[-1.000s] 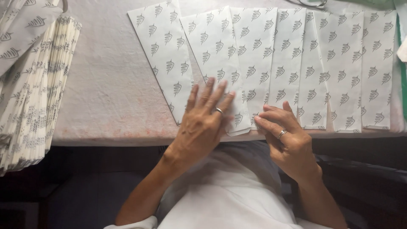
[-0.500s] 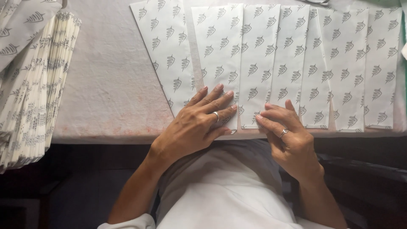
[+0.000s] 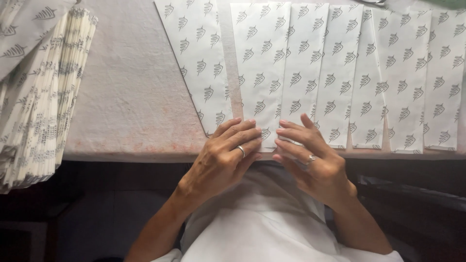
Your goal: The person applies glue to the edges of printed paper sheets and folds them to form sleeves, working through a stack on a table.
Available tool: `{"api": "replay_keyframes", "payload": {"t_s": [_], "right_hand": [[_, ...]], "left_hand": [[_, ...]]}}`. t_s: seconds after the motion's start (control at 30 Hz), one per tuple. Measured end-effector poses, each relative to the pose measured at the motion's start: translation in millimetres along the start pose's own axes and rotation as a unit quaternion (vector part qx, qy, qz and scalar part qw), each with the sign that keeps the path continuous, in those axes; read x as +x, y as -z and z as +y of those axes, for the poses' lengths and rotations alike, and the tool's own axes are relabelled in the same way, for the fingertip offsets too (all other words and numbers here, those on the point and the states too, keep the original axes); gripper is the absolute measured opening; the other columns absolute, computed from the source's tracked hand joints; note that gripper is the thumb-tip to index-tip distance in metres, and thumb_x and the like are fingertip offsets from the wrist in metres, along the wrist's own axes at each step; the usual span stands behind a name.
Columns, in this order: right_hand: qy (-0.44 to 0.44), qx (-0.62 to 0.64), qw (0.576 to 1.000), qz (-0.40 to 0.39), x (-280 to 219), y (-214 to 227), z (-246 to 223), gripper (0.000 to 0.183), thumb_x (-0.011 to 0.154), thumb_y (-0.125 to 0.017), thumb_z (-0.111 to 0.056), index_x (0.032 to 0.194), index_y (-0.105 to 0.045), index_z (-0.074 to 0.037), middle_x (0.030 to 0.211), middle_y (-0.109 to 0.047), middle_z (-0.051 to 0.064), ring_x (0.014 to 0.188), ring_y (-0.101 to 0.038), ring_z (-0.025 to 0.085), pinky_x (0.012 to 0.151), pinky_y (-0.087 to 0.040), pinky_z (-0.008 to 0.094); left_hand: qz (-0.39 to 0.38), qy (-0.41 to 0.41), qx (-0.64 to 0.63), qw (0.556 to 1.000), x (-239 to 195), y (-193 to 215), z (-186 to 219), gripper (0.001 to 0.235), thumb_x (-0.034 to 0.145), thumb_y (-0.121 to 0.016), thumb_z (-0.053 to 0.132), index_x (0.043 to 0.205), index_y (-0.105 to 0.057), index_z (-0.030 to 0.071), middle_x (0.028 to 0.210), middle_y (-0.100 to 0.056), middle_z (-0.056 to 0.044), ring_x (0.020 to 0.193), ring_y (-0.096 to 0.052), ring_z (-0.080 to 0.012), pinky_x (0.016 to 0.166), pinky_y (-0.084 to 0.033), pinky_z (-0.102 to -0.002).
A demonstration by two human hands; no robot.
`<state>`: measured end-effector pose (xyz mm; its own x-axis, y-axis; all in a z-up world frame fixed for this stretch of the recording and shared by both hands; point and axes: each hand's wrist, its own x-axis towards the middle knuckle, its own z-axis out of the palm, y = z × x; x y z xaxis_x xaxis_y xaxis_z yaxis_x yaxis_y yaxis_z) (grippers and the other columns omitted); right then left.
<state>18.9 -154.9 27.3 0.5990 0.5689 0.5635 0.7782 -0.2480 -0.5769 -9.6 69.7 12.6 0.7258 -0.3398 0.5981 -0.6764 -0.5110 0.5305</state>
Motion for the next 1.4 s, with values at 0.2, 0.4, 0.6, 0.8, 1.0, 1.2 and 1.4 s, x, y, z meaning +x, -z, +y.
{"api": "replay_keyframes", "payload": {"t_s": [0.2, 0.4, 0.6, 0.8, 1.0, 1.2, 1.4], "right_hand": [[0.022, -0.031, 0.999, -0.013, 3, -8, 7, 0.014, 0.093, -0.073, 0.002, 0.104, -0.064, 0.002, 0.112, -0.07, 0.021, 0.118, -0.069, 0.042, 0.119, -0.04, 0.064], [0.023, -0.058, 0.998, -0.002, 8, -11, 4, 0.007, 0.095, -0.07, 0.001, 0.097, -0.063, 0.001, 0.105, -0.07, 0.017, 0.11, -0.072, 0.039, 0.118, -0.04, 0.063], [-0.044, -0.04, 0.998, 0.024, 7, -17, 4, 0.012, 0.092, -0.075, 0.002, 0.094, -0.064, -0.002, 0.102, -0.07, 0.012, 0.112, -0.069, 0.033, 0.122, -0.037, 0.061], [-0.081, -0.009, 0.996, 0.02, 11, -14, 2, 0.012, 0.09, -0.076, 0.005, 0.096, -0.068, -0.002, 0.1, -0.071, 0.011, 0.109, -0.071, 0.031, 0.124, -0.038, 0.058], [-0.068, -0.019, 0.997, -0.001, 1, -16, 7, 0.031, 0.095, -0.069, 0.009, 0.121, -0.067, -0.008, 0.114, -0.067, 0.011, 0.117, -0.069, 0.033, 0.128, -0.033, 0.061], [-0.024, -0.078, 0.995, -0.051, -4, -20, 6, 0.037, 0.096, -0.065, 0.012, 0.13, -0.064, -0.003, 0.137, -0.065, 0.017, 0.135, -0.059, 0.04, 0.129, -0.027, 0.063], [-0.015, -0.106, 0.993, -0.059, -4, -20, 6, 0.037, 0.098, -0.065, 0.009, 0.132, -0.063, -0.004, 0.14, -0.064, 0.017, 0.137, -0.058, 0.039, 0.128, -0.031, 0.06]], "left_hand": [[0.019, 0.0, -0.008, 1.0, -6, -5, -2, 0.012, 0.1, -0.068, 0.006, 0.104, -0.07, -0.005, 0.117, -0.072, -0.02, 0.117, -0.069, -0.0414, 0.11, -0.05, -0.054], [0.062, 0.048, -0.025, 0.997, -8, -14, -2, 0.003, 0.096, -0.072, 0.002, 0.098, -0.071, -0.001, 0.112, -0.074, -0.015, 0.116, -0.071, -0.036, 0.112, -0.046, -0.054], [0.119, 0.145, -0.024, 0.982, -5, -31, 4, 0.015, 0.084, -0.082, -0.005, 0.088, -0.071, 0.004, 0.099, -0.075, -0.007, 0.11, -0.073, -0.0291, 0.113, -0.043, -0.049], [0.072, 0.166, -0.08, 0.98, -12, -23, -3, 0.026, 0.091, -0.064, -0.015, 0.102, -0.073, 0.006, 0.111, -0.077, -0.008, 0.12, -0.071, -0.0293, 0.117, -0.042, -0.05], [0.082, 0.144, 0.195, 0.967, -20, 4, -5, 0.036, 0.103, -0.068, 0.006, 0.137, -0.061, -0.003, 0.147, -0.059, -0.019, 0.145, -0.048, -0.0406, 0.123, -0.032, -0.055], [0.049, 0.15, 0.252, 0.955, -30, -1, -13, 0.034, 0.103, -0.066, 0.007, 0.133, -0.064, -0.008, 0.146, -0.057, -0.025, 0.142, -0.048, -0.0427, 0.119, -0.038, -0.053], [0.0, 0.109, 0.147, 0.983, -34, 17, -5, 0.033, 0.101, -0.066, 0.004, 0.133, -0.065, -0.005, 0.145, -0.059, -0.023, 0.142, -0.049, -0.0402, 0.122, -0.036, -0.052]]}}
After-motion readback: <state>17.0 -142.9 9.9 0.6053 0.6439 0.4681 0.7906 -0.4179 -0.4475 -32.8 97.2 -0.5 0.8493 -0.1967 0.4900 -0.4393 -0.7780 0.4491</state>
